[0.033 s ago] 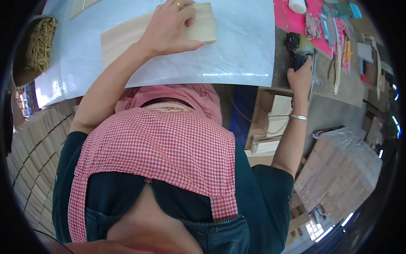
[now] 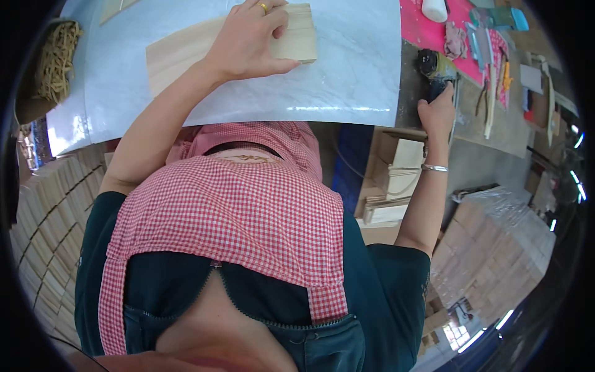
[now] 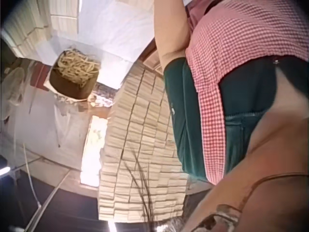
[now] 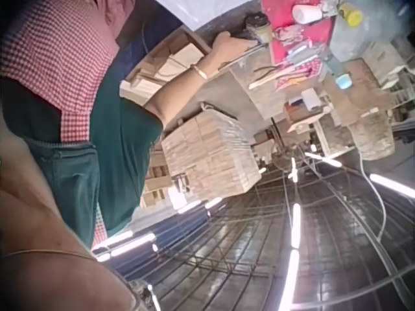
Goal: Assemble thin wooden boxes by applying glue and using a pneumatic nail gun to secure wood slats.
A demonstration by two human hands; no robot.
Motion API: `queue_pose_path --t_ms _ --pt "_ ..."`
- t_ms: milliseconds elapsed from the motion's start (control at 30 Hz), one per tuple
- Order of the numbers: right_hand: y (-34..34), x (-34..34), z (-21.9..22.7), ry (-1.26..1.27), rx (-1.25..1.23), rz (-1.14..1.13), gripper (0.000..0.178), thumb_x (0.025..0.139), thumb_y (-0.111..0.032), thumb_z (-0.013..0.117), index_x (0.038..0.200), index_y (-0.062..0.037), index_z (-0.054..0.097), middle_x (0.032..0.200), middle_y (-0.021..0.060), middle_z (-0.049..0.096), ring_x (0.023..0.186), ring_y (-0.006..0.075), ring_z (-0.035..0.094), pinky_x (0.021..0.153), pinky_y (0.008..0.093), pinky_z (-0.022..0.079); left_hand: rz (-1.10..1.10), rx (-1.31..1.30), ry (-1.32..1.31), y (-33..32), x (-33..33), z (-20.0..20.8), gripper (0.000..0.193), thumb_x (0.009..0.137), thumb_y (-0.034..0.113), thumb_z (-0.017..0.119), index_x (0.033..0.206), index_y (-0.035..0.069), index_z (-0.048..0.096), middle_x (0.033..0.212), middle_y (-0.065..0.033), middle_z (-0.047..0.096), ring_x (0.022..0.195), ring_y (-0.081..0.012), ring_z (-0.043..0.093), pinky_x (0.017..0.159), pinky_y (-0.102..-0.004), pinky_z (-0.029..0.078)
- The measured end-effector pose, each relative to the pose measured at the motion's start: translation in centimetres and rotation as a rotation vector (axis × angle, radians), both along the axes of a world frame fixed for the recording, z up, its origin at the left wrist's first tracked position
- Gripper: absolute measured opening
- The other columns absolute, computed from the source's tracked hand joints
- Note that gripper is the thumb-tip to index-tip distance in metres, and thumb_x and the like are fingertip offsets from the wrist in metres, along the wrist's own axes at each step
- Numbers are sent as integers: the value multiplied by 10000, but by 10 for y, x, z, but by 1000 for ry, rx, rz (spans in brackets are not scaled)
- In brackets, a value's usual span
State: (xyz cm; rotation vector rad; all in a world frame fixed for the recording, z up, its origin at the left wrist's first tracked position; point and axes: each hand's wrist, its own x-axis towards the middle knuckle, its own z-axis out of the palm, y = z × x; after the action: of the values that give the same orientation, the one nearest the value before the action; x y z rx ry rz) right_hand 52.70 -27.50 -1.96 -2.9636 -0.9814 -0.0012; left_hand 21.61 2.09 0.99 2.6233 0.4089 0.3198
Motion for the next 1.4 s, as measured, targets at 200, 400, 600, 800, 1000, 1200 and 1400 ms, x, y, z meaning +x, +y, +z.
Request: queue_pose_path --t_ms 200,400,600,800,1000,1200,1400 --pt "22 6 67 289 32 -188 385 823 -268 732 1008 63 666 790 182 681 654 295 647 627 367 521 26 111 -187 -3 -2 -14 503 713 462 761 937 36 616 1180 -213 573 1057 -377 540 982 -450 422" --pt "46 -131 134 589 340 -108 195 852 -126 749 915 49 689 619 31 617 443 93 498 421 239 384 82 -94 34 -5 -2 -8 513 719 449 757 960 16 627 1121 -206 578 1042 -369 545 973 -447 431" --pt "65 -192 149 717 432 16 161 852 -94 769 912 39 701 605 17 609 449 75 474 407 230 358 48 -186 93 -3 1 -6 512 722 440 759 974 12 635 1086 -198 586 1025 -360 552 961 -439 441" --pt "72 -196 147 739 430 22 156 859 -88 776 912 38 701 597 11 600 441 68 461 401 226 342 55 -158 93 -3 -4 2 504 724 437 763 968 14 640 1071 -190 594 1019 -353 559 954 -431 448" --pt "73 -195 143 771 354 17 190 893 -119 774 981 9 664 661 10 604 445 66 458 407 206 376 62 -129 132 -3 -5 8 487 725 430 764 959 18 647 1066 -186 597 1021 -348 561 953 -428 449" --pt "82 -197 145 762 465 38 166 871 -109 774 881 37 695 590 8 596 423 72 447 395 230 340 27 77 -161 -3 -8 -1 482 727 428 766 955 20 649 1065 -185 597 1019 -343 562 953 -427 449" --pt "99 -186 141 724 408 31 183 874 -125 775 867 39 694 586 8 590 419 75 448 393 230 345 23 64 -186 -2 -7 -6 483 729 429 767 969 27 649 1069 -179 594 1034 -337 558 960 -425 444"
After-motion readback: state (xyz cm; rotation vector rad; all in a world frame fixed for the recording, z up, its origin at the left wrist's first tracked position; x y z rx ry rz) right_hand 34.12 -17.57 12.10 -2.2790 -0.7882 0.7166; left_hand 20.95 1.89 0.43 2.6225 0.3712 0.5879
